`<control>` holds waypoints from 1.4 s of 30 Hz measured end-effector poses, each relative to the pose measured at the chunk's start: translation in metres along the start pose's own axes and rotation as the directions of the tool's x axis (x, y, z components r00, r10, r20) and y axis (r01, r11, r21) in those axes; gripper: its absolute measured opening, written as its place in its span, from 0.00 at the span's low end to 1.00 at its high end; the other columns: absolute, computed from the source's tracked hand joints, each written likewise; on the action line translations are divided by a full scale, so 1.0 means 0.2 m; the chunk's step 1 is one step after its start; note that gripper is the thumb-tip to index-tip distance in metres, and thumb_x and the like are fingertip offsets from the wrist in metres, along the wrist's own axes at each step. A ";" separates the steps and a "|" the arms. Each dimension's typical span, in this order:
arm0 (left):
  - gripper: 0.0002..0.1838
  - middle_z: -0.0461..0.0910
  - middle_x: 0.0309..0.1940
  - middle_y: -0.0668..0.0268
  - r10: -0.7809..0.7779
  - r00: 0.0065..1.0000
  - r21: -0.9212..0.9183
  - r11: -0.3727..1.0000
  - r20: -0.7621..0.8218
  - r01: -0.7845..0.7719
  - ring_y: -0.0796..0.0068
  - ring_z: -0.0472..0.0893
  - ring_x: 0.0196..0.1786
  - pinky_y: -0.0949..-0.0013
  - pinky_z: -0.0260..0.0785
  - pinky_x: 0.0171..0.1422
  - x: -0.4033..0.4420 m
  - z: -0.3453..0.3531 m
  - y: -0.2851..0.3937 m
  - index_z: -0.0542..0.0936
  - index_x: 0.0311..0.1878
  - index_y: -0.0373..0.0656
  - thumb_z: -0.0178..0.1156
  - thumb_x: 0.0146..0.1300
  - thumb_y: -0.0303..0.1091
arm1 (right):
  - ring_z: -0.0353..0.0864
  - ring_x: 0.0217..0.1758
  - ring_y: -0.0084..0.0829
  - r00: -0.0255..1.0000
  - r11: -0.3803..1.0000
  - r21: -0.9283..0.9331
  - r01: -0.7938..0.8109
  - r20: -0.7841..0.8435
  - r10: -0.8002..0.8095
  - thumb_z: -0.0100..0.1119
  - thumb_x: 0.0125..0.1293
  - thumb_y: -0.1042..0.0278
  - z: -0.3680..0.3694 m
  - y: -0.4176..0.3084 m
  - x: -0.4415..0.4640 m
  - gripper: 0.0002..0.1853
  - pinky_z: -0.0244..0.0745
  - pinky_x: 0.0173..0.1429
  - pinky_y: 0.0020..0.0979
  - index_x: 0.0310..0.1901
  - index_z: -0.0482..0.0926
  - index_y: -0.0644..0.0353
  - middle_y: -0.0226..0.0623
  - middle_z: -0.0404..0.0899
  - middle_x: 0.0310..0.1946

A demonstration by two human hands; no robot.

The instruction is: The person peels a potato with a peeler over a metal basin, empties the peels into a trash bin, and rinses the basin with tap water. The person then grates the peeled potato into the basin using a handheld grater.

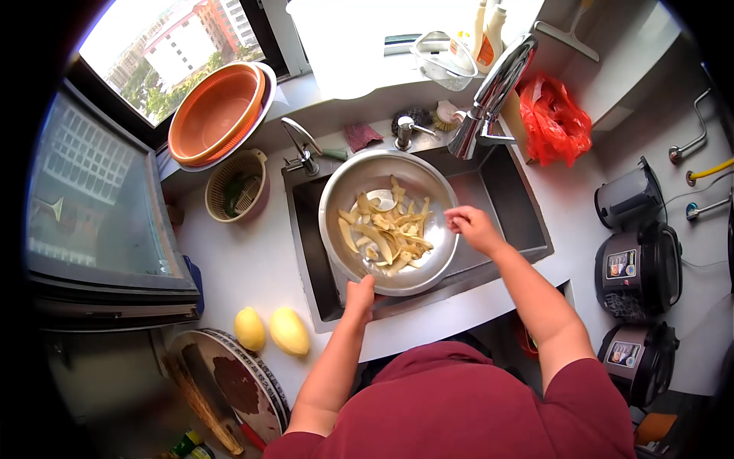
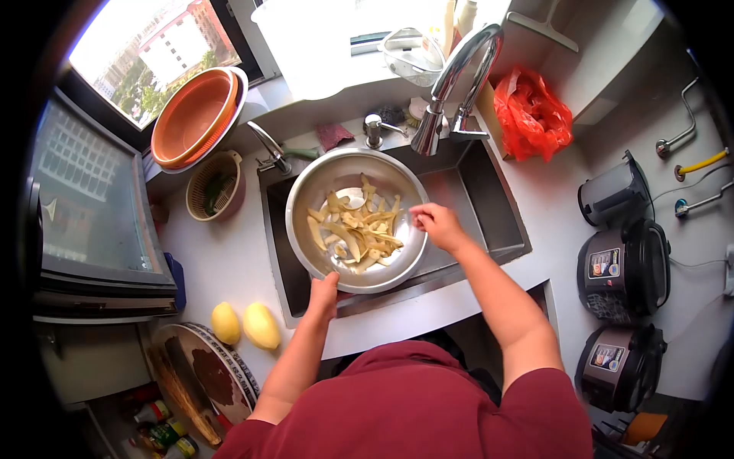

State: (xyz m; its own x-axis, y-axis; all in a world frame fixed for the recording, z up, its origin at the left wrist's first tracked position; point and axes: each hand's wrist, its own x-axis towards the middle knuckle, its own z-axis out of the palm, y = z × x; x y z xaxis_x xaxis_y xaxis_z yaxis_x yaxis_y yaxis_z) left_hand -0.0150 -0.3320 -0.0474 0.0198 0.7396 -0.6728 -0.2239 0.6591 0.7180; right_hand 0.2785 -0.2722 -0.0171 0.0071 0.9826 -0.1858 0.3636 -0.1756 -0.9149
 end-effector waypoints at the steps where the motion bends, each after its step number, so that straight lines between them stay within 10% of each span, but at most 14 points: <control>1: 0.21 0.79 0.45 0.55 -0.043 0.999 -0.041 0.998 -0.017 0.042 0.61 0.82 0.41 0.61 0.81 0.35 -0.05 0.02 0.02 0.71 0.56 0.35 0.48 0.59 0.29 | 0.82 0.45 0.37 0.995 0.997 0.074 -0.033 -0.091 0.040 0.59 0.60 0.72 0.07 0.07 0.07 0.17 0.76 0.50 0.31 0.52 0.78 0.61 0.45 0.81 0.41; 3: 0.22 0.77 0.49 0.54 -0.029 1.000 -0.096 0.995 -0.013 0.028 0.56 0.81 0.45 0.53 0.81 0.39 -0.11 0.04 -0.01 0.69 0.58 0.32 0.50 0.60 0.29 | 0.72 0.61 0.43 0.968 0.965 -0.219 -0.147 -0.231 0.095 0.61 0.58 0.61 0.24 0.14 0.18 0.33 0.68 0.62 0.34 0.65 0.65 0.57 0.52 0.71 0.56; 6: 0.21 0.77 0.47 0.54 0.007 0.997 -0.125 0.992 0.071 0.002 0.57 0.81 0.43 0.54 0.81 0.39 -0.19 0.07 -0.02 0.70 0.56 0.33 0.49 0.59 0.28 | 0.59 0.68 0.48 0.812 0.841 -0.178 -0.511 -0.420 0.405 0.64 0.54 0.45 0.43 -0.08 0.28 0.44 0.56 0.70 0.44 0.69 0.57 0.53 0.54 0.60 0.64; 9: 0.21 0.76 0.45 0.56 -0.013 0.978 -0.063 0.998 0.207 0.026 0.60 0.81 0.42 0.56 0.81 0.37 -0.25 0.09 -0.02 0.69 0.56 0.33 0.47 0.57 0.26 | 0.63 0.65 0.51 0.820 0.929 -0.178 -0.324 -0.543 0.182 0.62 0.56 0.43 0.54 -0.14 0.44 0.37 0.62 0.66 0.43 0.61 0.67 0.58 0.54 0.64 0.62; 14: 0.23 0.74 0.47 0.55 0.053 0.974 -0.085 0.996 0.219 -0.035 0.60 0.81 0.43 0.57 0.81 0.37 -0.31 0.16 0.08 0.67 0.57 0.31 0.45 0.56 0.25 | 0.72 0.52 0.44 0.990 0.823 -0.558 0.110 -0.014 -0.142 0.60 0.56 0.43 0.70 -0.44 0.28 0.22 0.67 0.57 0.46 0.42 0.76 0.52 0.40 0.74 0.45; 17: 0.19 0.76 0.43 0.58 0.040 0.982 -0.090 0.996 0.183 -0.024 0.65 0.81 0.39 0.60 0.81 0.34 -0.24 0.15 0.12 0.70 0.54 0.34 0.47 0.57 0.27 | 0.73 0.49 0.40 0.785 0.553 -0.558 0.619 0.462 -0.413 0.59 0.52 0.57 0.71 -0.44 0.08 0.10 0.66 0.51 0.44 0.35 0.76 0.48 0.34 0.74 0.39; 20: 0.18 0.78 0.43 0.56 0.038 0.992 -0.125 0.992 0.118 -0.023 0.62 0.82 0.42 0.57 0.80 0.37 -0.24 0.12 0.13 0.71 0.54 0.33 0.52 0.62 0.31 | 0.72 0.54 0.37 0.576 0.400 -0.452 0.797 0.767 -0.281 0.59 0.51 0.63 0.59 -0.36 0.03 0.02 0.61 0.60 0.47 0.27 0.78 0.47 0.29 0.76 0.39; 24: 0.19 0.76 0.48 0.53 0.044 0.994 -0.123 0.992 0.099 -0.031 0.59 0.81 0.45 0.56 0.80 0.40 -0.29 0.15 0.05 0.69 0.56 0.30 0.49 0.63 0.30 | 0.65 0.67 0.36 0.724 0.609 -0.527 0.593 0.680 -0.116 0.62 0.54 0.61 0.38 -0.55 -0.09 0.10 0.44 0.73 0.55 0.39 0.83 0.43 0.31 0.80 0.47; 27: 0.19 0.76 0.48 0.51 0.055 0.989 -0.163 0.986 0.140 -0.032 0.57 0.81 0.45 0.55 0.80 0.42 -0.38 0.24 0.02 0.69 0.55 0.28 0.48 0.64 0.30 | 0.68 0.62 0.41 0.848 0.837 -0.279 0.471 0.403 -0.343 0.62 0.57 0.53 0.34 -0.46 -0.06 0.17 0.54 0.67 0.55 0.47 0.79 0.45 0.34 0.74 0.54; 30: 0.20 0.76 0.49 0.49 0.040 0.986 -0.101 0.995 0.163 -0.024 0.56 0.81 0.45 0.54 0.80 0.44 -0.48 0.35 -0.01 0.68 0.55 0.26 0.48 0.64 0.30 | 0.66 0.62 0.40 0.853 0.535 -0.680 0.502 0.286 -0.436 0.64 0.53 0.42 0.25 -0.39 -0.07 0.25 0.62 0.63 0.47 0.51 0.78 0.43 0.33 0.68 0.58; 34: 0.19 0.76 0.47 0.50 0.066 0.982 -0.102 0.994 0.174 -0.049 0.57 0.81 0.45 0.54 0.80 0.45 -0.64 0.53 -0.05 0.68 0.53 0.25 0.48 0.63 0.30 | 0.55 0.69 0.43 0.933 0.627 -0.709 0.322 0.348 -0.086 0.68 0.43 0.33 -0.04 -0.33 -0.28 0.37 0.60 0.64 0.51 0.53 0.76 0.43 0.35 0.62 0.63; 38: 0.18 0.76 0.47 0.53 0.022 0.976 -0.085 0.996 0.216 -0.003 0.59 0.80 0.46 0.55 0.79 0.45 -0.78 0.78 -0.20 0.68 0.55 0.33 0.48 0.61 0.28 | 0.54 0.69 0.44 0.912 0.576 -0.760 0.300 0.405 0.059 0.76 0.26 0.35 -0.40 -0.17 -0.63 0.53 0.66 0.59 0.56 0.62 0.69 0.40 0.36 0.56 0.66; 42: 0.18 0.76 0.48 0.56 -0.004 0.961 0.020 1.000 0.275 -0.002 0.60 0.80 0.47 0.57 0.79 0.43 -0.91 1.03 -0.43 0.68 0.55 0.33 0.47 0.61 0.27 | 0.57 0.67 0.47 0.938 0.512 -0.840 0.182 0.305 0.167 0.76 0.30 0.49 -0.69 -0.06 -1.00 0.48 0.71 0.55 0.55 0.61 0.69 0.40 0.36 0.55 0.67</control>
State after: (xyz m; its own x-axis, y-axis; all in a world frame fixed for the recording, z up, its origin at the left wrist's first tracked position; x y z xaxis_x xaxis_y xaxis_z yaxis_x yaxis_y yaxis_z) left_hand 0.2009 -0.4950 0.0494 0.2878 0.7459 -0.6006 -0.2043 0.6605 0.7225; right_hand 0.4008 -0.4574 0.0802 -0.2170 0.8734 -0.4360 0.9695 0.1405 -0.2010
